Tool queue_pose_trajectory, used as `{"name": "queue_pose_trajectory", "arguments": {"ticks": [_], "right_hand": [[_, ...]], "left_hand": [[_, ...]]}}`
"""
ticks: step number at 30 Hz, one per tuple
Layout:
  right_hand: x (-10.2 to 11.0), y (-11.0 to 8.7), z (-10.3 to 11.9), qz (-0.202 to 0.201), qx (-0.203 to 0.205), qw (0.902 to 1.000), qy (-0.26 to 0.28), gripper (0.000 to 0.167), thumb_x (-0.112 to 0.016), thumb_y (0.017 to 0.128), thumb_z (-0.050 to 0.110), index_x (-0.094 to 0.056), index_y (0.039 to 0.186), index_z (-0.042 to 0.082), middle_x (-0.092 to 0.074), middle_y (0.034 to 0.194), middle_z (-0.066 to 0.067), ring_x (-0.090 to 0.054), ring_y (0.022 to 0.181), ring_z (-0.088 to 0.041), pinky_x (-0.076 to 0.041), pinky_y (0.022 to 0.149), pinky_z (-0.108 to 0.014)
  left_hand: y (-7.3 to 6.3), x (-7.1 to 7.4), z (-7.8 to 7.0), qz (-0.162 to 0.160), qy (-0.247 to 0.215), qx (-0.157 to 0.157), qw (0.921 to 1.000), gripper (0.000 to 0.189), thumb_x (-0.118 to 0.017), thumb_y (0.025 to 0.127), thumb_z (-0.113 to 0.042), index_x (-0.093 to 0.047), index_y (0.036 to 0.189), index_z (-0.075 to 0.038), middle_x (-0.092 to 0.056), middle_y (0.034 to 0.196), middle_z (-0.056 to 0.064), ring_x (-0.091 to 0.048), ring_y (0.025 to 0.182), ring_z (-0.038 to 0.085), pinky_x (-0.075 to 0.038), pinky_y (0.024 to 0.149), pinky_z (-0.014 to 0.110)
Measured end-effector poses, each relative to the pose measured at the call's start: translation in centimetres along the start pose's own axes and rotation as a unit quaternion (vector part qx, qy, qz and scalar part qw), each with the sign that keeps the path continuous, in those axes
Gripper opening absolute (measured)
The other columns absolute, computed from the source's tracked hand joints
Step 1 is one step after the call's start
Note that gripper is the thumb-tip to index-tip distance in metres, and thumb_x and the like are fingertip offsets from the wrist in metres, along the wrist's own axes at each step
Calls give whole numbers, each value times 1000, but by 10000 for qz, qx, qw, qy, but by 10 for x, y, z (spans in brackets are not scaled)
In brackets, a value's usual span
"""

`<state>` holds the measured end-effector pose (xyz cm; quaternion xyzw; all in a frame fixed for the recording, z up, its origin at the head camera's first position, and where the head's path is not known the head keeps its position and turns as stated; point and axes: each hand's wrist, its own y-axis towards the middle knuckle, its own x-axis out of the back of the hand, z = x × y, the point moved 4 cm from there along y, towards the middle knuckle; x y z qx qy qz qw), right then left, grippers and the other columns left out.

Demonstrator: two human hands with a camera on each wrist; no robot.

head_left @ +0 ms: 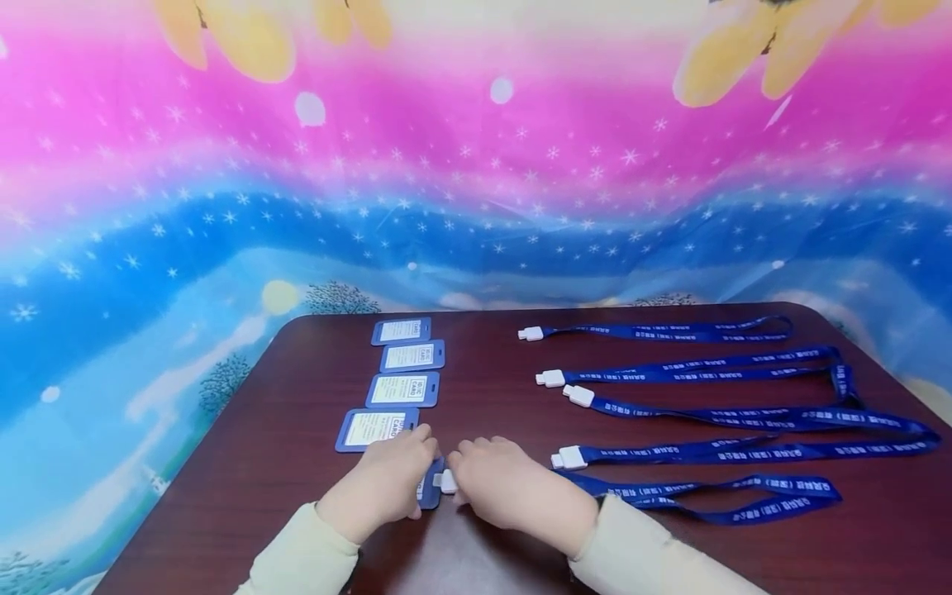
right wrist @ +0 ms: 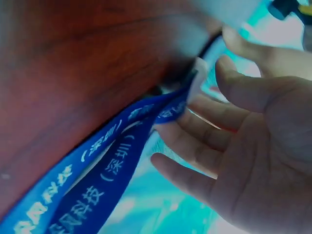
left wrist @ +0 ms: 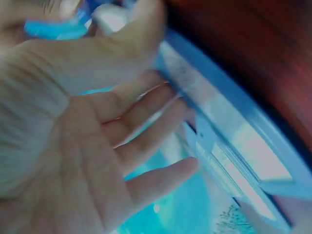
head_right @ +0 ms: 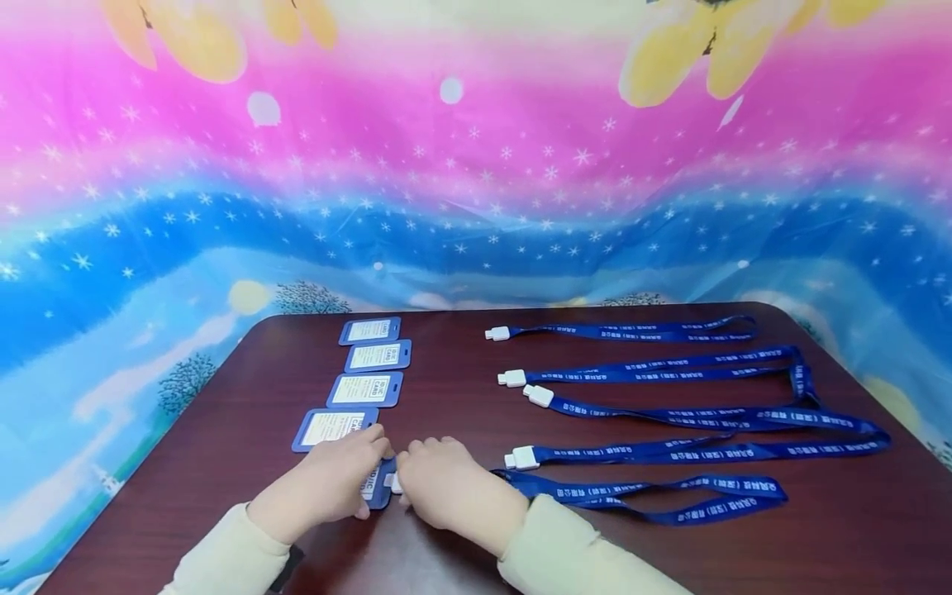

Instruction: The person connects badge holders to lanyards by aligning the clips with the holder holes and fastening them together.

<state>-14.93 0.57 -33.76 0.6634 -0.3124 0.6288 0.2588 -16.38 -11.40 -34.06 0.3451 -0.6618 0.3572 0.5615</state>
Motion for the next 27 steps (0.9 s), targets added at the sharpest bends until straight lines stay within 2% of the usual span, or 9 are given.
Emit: {"name": "queue_pose_trajectory", "arguments": {"ticks": [6,10,14,18,19,21,24,27], "right_hand": [[8,-34,-37,365,-511,9914,1151,37,-70,91,42,-70,110,10,-64,89,3,-61,87,-15,-52,88,-41],[12,-59,-69,349,-936,9803,1706,35,-70,92,37,-69,110,7,-66,90,2,-62,85,-15,-53,85,-42],[14,-82,-104,117,-1466,9720,1831,31,-72,91,30,-70,108,5,-68,87,0,-63,79,-17,-55,80,-42],[19,-100,-134,-152,-1775,9716,1555,30,-75,89,26,-70,107,2,-68,84,-3,-62,71,-16,-57,75,-41],[21,-103,-139,-193,-1804,9708,1567,32,-75,89,25,-70,109,1,-70,88,-5,-64,73,-17,-57,77,-43],[24,-106,-145,-215,-1833,9687,1662,33,-76,88,22,-69,111,1,-71,91,-6,-64,75,-17,-57,79,-44],[30,-104,-148,-231,-1830,9652,1853,31,-75,89,18,-69,113,2,-71,96,-6,-65,81,-18,-57,82,-45],[34,-97,-145,-274,-1864,9627,1944,27,-75,89,15,-70,112,3,-71,96,-5,-66,83,-19,-56,83,-44]], "left_hand": [[6,0,1,304,-962,512,9936,61,-97,54,-10,-66,106,-7,-55,98,-1,-53,88,19,-54,76,39],[5,-3,3,422,-1300,648,9885,51,-95,61,-15,-68,104,-8,-57,99,-1,-54,89,19,-54,79,41],[1,-8,2,356,-1334,698,9880,40,-90,71,-23,-70,103,-8,-59,97,-1,-55,85,17,-53,78,41],[1,-13,-1,175,-1379,679,9880,34,-86,77,-27,-70,100,-7,-58,94,-1,-55,80,16,-52,75,39],[1,-14,-2,138,-1381,676,9880,33,-85,78,-27,-70,99,-7,-58,93,-2,-55,80,16,-52,75,39],[3,-14,-1,54,-1365,657,9884,31,-84,79,-28,-70,97,-8,-57,92,-2,-57,81,17,-52,75,40],[6,-7,6,-62,-1234,652,9902,26,-82,81,-27,-69,95,-9,-57,91,-4,-60,85,18,-52,78,41],[11,4,15,-157,-1109,672,9914,12,-77,87,-17,-70,93,-10,-58,90,-4,-62,85,17,-54,79,39]]}}
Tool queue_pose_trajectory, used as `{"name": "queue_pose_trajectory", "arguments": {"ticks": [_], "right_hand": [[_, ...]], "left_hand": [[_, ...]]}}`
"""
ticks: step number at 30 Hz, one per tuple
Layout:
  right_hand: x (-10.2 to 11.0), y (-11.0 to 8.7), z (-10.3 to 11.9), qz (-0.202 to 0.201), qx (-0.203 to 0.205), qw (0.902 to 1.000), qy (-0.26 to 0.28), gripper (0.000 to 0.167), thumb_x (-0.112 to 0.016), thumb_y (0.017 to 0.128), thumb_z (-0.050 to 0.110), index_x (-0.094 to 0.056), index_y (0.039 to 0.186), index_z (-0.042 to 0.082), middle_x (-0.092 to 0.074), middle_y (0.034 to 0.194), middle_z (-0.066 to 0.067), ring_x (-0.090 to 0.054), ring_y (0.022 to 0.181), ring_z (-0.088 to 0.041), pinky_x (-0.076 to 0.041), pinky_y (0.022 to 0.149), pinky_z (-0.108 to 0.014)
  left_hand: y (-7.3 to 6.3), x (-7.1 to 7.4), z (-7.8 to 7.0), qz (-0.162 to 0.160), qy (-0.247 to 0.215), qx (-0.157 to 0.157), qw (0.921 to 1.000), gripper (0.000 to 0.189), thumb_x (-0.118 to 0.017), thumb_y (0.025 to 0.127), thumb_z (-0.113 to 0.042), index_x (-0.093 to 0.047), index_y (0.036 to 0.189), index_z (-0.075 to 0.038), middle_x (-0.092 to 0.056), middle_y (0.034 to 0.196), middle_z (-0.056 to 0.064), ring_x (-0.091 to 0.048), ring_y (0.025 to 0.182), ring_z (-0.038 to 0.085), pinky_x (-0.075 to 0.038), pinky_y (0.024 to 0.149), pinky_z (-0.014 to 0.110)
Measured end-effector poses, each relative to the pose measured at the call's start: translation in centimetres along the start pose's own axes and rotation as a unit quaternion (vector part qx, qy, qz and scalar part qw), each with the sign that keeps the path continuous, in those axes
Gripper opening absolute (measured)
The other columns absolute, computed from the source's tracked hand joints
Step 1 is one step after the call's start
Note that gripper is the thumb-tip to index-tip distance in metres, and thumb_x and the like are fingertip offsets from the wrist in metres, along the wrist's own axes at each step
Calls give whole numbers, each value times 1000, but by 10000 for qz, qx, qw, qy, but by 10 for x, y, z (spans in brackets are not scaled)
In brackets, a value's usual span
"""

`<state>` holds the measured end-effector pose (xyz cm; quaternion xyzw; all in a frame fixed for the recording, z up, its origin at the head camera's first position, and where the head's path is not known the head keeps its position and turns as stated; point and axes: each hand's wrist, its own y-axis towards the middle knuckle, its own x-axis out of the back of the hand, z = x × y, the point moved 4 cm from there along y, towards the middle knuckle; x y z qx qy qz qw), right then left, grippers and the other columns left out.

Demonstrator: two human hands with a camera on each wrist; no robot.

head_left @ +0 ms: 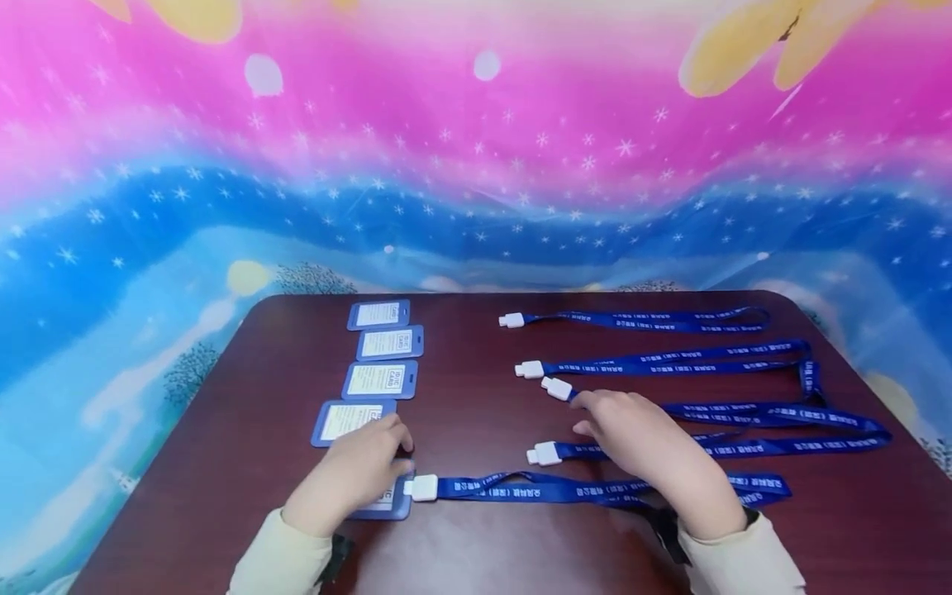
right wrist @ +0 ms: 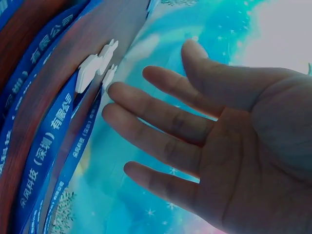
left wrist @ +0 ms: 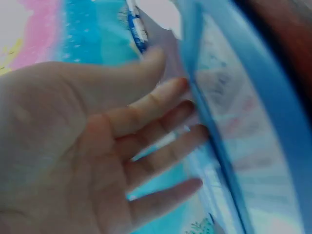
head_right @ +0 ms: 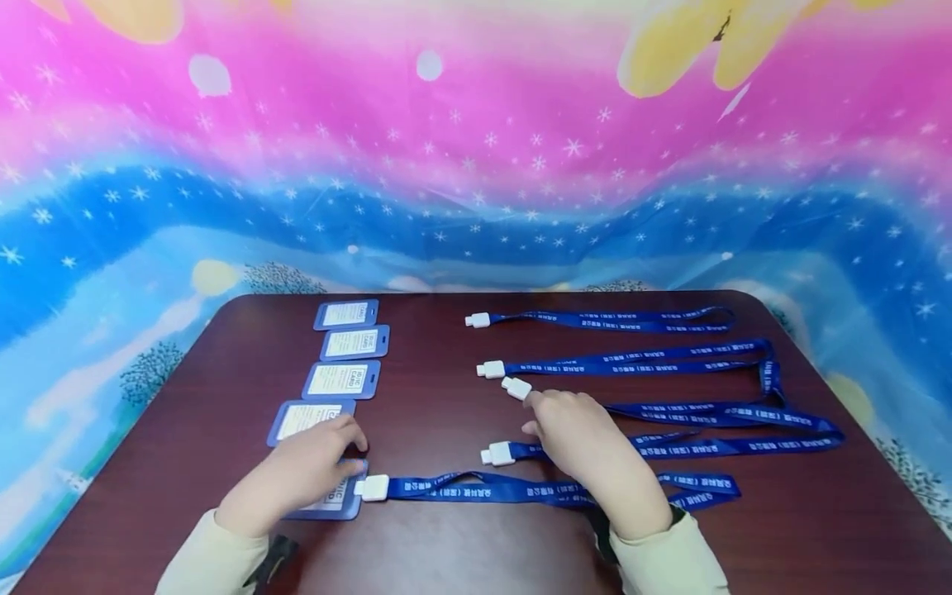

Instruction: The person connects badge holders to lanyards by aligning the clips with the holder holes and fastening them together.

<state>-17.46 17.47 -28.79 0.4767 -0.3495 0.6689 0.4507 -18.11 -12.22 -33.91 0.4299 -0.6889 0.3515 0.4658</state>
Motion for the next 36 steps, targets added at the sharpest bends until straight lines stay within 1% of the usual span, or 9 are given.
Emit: {"name": "queue_pose_trajectory", "arguments": {"ticks": [2,6,13,16,20,23,27,32,36], "right_hand": [[-1,6,8,-24,11,10000,52,26,-74,89,14,-70,113,5,-71,99,-5,-67,88,-21,-56,85,-44],[-13,15,20,168,-38,9992,350,25,-73,90,16,-71,115,8,-71,102,-2,-66,93,-20,-54,89,-45],[-42,3,20,779,-90,9929,891,25,-74,89,16,-71,113,11,-69,102,1,-63,93,-17,-53,88,-50],[-38,3,16,488,22,9970,599,20,-75,89,16,-72,108,13,-68,96,4,-63,88,-15,-55,83,-45],[-23,8,14,-238,385,9989,100,15,-77,87,15,-72,101,17,-65,88,11,-63,82,-10,-57,78,-38],[-13,14,13,-573,630,9962,-192,16,-79,84,14,-71,98,18,-65,86,11,-63,82,-10,-57,78,-36],[-8,17,11,-652,610,9955,-300,17,-80,84,15,-71,98,18,-67,88,9,-65,85,-13,-57,81,-39],[-13,15,6,-316,426,9986,-75,20,-79,85,14,-71,103,16,-69,95,3,-66,90,-19,-56,84,-44],[-19,12,5,-63,201,9998,64,23,-79,85,14,-70,106,14,-68,95,2,-65,89,-18,-56,84,-45]], "left_hand": [[3,11,6,-57,124,79,9999,4,-71,89,-10,-72,93,-10,-60,91,-4,-63,86,17,-55,79,39],[1,27,17,-172,325,133,9992,11,-67,89,-5,-74,92,-13,-64,93,-5,-66,92,18,-55,81,41],[-10,17,12,-298,447,-378,9978,6,-73,86,-12,-75,91,-13,-63,87,-8,-68,85,17,-55,71,38],[-14,11,6,17,209,-406,9990,13,-72,88,-18,-75,100,-13,-65,93,-7,-67,89,17,-56,73,40],[-17,11,4,490,-256,-276,9981,23,-70,92,-24,-73,114,-18,-69,107,-7,-66,102,18,-55,83,46],[-12,16,11,268,-419,-371,9981,24,-69,93,-23,-73,116,-18,-71,109,-6,-66,105,18,-53,87,46],[-7,21,25,-358,-348,-213,9985,24,-70,93,-20,-72,117,-16,-70,114,1,-65,110,24,-52,89,50],[-4,24,44,-846,29,228,9961,33,-75,89,-18,-70,121,-12,-66,122,8,-60,117,31,-49,94,53],[0,24,54,-907,281,308,9950,40,-76,87,-17,-67,125,-11,-62,128,11,-57,121,33,-47,98,53]]}}
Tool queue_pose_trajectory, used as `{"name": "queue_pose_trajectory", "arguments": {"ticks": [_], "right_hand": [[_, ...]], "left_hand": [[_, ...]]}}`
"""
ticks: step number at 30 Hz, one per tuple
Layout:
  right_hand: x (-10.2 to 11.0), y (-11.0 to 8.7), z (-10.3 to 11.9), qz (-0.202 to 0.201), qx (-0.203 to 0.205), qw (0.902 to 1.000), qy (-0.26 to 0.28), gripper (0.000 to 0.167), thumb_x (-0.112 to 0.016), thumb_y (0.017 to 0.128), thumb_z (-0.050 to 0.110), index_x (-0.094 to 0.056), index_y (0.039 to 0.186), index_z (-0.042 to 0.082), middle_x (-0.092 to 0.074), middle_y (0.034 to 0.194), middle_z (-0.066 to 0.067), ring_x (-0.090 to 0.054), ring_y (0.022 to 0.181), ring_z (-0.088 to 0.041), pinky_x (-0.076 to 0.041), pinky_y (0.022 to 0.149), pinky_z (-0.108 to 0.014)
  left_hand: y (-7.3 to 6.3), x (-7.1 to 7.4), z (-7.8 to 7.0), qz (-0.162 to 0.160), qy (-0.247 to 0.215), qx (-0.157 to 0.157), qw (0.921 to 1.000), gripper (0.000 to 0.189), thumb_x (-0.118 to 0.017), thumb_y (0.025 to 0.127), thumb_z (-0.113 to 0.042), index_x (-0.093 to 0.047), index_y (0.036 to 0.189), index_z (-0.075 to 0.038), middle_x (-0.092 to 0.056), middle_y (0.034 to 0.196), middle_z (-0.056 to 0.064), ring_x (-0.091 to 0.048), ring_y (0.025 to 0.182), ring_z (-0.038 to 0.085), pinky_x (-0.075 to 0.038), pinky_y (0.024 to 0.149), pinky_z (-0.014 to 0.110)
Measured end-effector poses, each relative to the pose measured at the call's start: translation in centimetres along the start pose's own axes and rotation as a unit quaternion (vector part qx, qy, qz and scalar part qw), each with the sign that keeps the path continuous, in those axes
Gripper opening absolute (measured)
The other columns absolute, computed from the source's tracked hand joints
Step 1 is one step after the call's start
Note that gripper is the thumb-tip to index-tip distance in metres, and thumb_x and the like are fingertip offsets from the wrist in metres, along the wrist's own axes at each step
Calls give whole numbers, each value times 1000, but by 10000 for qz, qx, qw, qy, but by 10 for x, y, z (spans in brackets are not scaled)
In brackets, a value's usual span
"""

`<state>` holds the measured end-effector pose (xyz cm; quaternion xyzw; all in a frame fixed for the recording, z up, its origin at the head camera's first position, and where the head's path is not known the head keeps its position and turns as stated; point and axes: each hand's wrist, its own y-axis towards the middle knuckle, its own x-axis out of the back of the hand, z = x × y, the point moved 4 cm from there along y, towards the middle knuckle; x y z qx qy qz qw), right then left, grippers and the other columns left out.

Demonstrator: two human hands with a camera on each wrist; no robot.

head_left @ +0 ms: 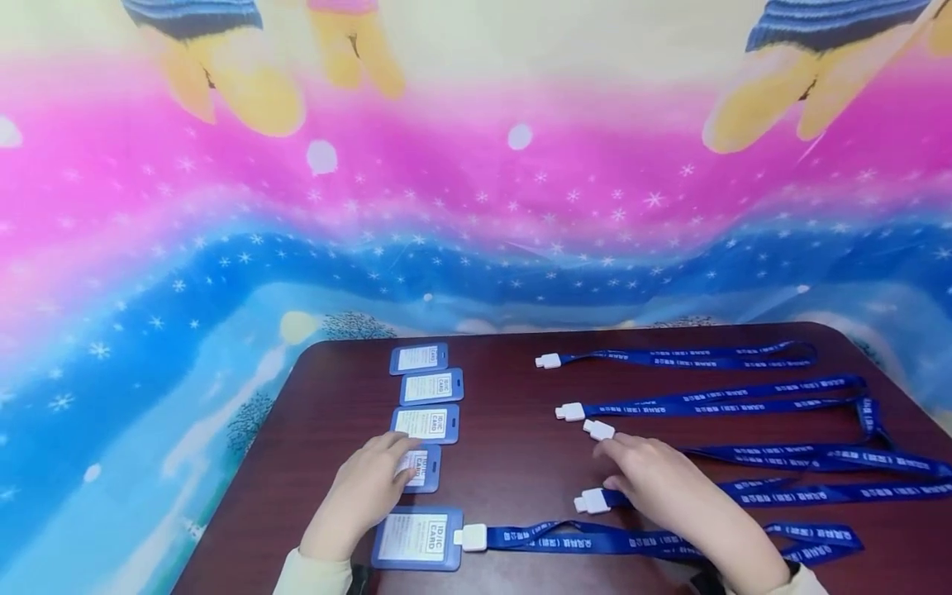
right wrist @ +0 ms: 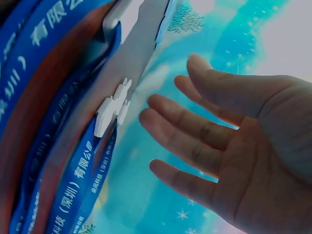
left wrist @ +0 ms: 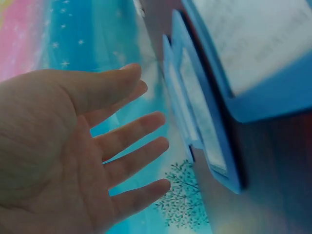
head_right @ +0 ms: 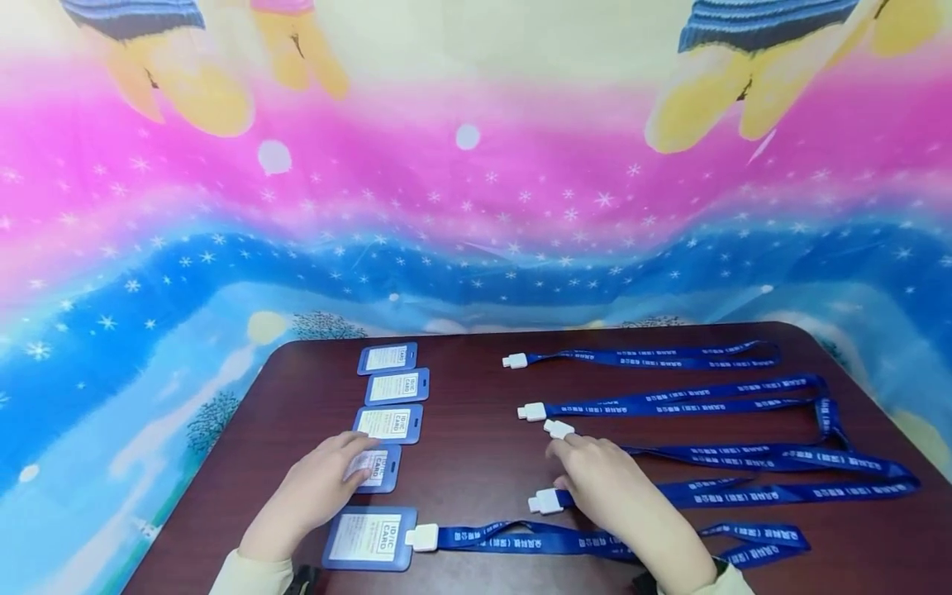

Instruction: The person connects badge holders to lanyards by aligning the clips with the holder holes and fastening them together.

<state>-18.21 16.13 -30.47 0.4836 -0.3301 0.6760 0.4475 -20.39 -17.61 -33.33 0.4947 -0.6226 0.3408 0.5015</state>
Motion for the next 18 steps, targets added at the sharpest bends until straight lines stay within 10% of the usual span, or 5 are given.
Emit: {"name": "queue_pose_trajectory", "arguments": {"ticks": [18], "right_hand": [[-8,-2,9,58,217,9997,13,27,-81,82,10,-70,107,11,-67,94,0,-61,85,-17,-56,83,-43]], "left_hand": [[2,-4,11,405,-116,567,9975,57,-77,87,-21,-56,140,-13,-46,147,19,-44,133,41,-41,101,61]]}}
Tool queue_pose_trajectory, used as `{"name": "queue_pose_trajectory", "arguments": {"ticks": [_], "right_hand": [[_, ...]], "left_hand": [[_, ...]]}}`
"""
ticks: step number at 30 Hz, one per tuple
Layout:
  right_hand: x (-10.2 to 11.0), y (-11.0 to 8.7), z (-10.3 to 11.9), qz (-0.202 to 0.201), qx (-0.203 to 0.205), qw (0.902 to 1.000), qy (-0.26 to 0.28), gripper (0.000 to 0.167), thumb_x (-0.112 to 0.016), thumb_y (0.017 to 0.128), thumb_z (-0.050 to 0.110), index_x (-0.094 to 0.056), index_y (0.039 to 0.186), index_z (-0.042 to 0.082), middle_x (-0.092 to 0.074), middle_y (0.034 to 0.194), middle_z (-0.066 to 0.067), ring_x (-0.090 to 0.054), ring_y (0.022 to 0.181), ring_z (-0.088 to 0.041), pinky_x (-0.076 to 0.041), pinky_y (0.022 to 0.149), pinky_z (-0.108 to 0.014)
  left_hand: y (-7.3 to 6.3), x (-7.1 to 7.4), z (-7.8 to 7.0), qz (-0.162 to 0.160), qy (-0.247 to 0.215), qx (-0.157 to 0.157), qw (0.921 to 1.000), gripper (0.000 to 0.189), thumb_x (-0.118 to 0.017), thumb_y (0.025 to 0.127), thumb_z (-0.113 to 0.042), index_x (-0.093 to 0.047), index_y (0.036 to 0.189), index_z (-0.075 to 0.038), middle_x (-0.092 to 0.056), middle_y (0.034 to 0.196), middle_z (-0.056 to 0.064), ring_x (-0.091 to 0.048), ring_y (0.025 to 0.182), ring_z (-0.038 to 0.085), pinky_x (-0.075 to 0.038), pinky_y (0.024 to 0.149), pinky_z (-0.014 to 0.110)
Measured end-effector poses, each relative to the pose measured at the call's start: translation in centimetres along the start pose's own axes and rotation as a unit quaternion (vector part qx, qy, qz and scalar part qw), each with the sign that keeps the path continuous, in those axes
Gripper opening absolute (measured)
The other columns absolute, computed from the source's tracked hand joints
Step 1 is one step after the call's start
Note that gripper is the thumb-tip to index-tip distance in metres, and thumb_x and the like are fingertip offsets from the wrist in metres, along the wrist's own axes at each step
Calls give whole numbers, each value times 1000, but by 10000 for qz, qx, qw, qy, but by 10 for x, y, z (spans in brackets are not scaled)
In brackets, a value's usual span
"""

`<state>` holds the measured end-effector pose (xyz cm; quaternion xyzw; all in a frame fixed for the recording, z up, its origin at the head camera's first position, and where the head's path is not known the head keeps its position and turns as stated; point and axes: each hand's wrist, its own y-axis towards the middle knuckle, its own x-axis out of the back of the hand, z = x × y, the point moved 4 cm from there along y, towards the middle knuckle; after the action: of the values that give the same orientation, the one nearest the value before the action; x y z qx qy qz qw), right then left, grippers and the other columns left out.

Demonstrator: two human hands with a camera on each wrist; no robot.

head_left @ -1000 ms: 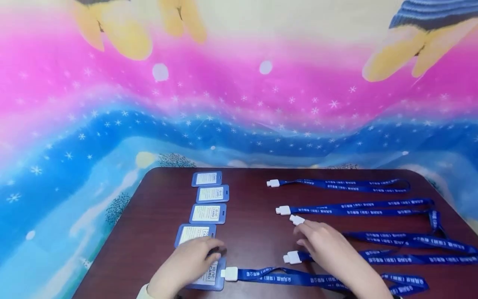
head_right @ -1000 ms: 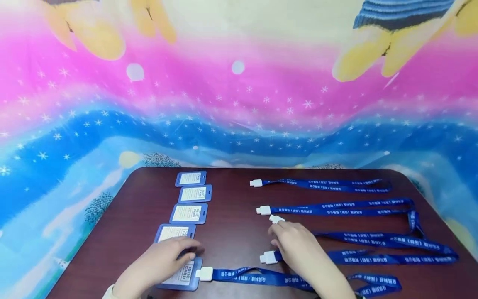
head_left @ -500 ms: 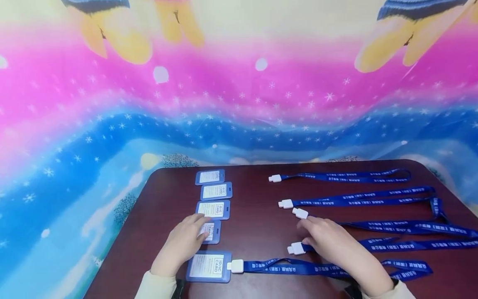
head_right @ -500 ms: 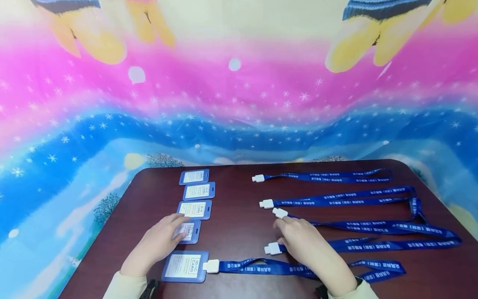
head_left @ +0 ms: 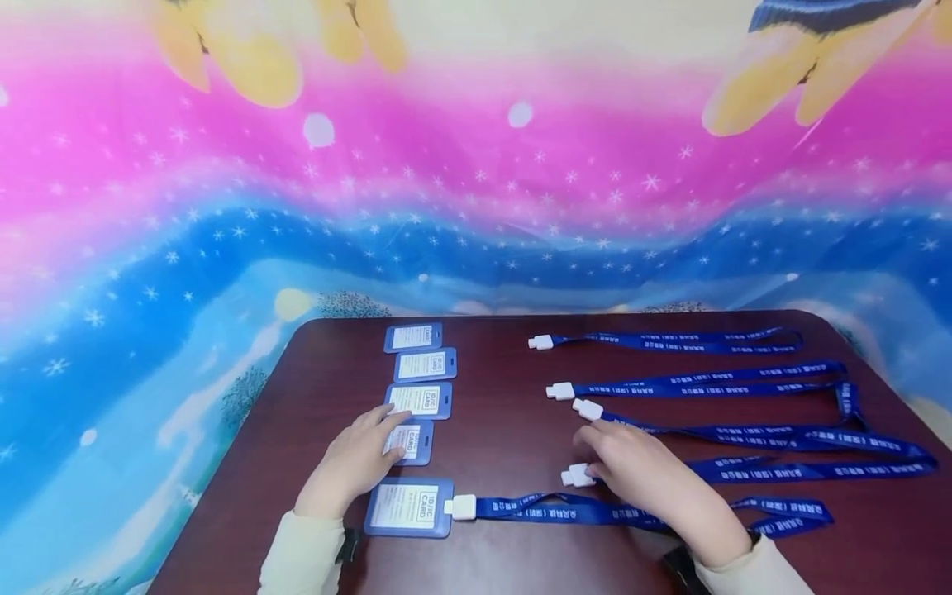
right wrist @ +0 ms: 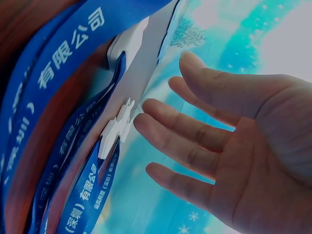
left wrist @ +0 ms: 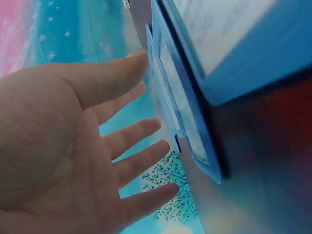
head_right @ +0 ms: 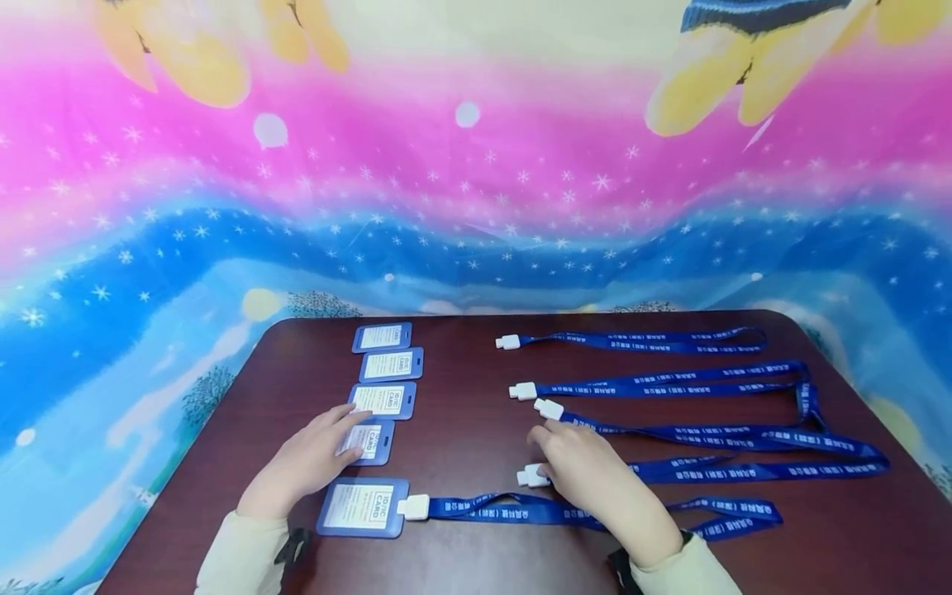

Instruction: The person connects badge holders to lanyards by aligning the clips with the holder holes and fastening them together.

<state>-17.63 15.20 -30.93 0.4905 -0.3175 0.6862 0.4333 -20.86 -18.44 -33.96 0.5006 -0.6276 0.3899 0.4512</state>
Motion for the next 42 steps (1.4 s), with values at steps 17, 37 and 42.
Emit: {"name": "queue_pose_trajectory", "arguments": {"ticks": [17,37,42], "right_hand": [[-15,-1,-1,175,-14,9995,267,29,-84,77,5,-71,102,13,-63,92,1,-60,81,-16,-56,81,-42],[-28,10,-1,-17,364,9980,-521,25,-86,74,9,-67,91,8,-59,80,0,-56,74,-16,-54,71,-38],[-29,13,4,-66,419,9972,-618,23,-83,79,9,-67,95,6,-59,82,-1,-56,76,-15,-55,72,-35]], "left_hand": [[1,-6,-3,247,-203,438,9985,57,-77,87,-21,-57,140,-14,-41,149,23,-41,132,44,-40,100,64],[9,-9,3,182,-380,117,9990,71,-93,66,-17,-63,130,-15,-51,132,14,-49,114,32,-50,92,53],[10,-9,0,267,-350,69,9990,71,-93,66,-17,-62,129,-12,-55,127,12,-49,109,29,-52,90,51]]}}
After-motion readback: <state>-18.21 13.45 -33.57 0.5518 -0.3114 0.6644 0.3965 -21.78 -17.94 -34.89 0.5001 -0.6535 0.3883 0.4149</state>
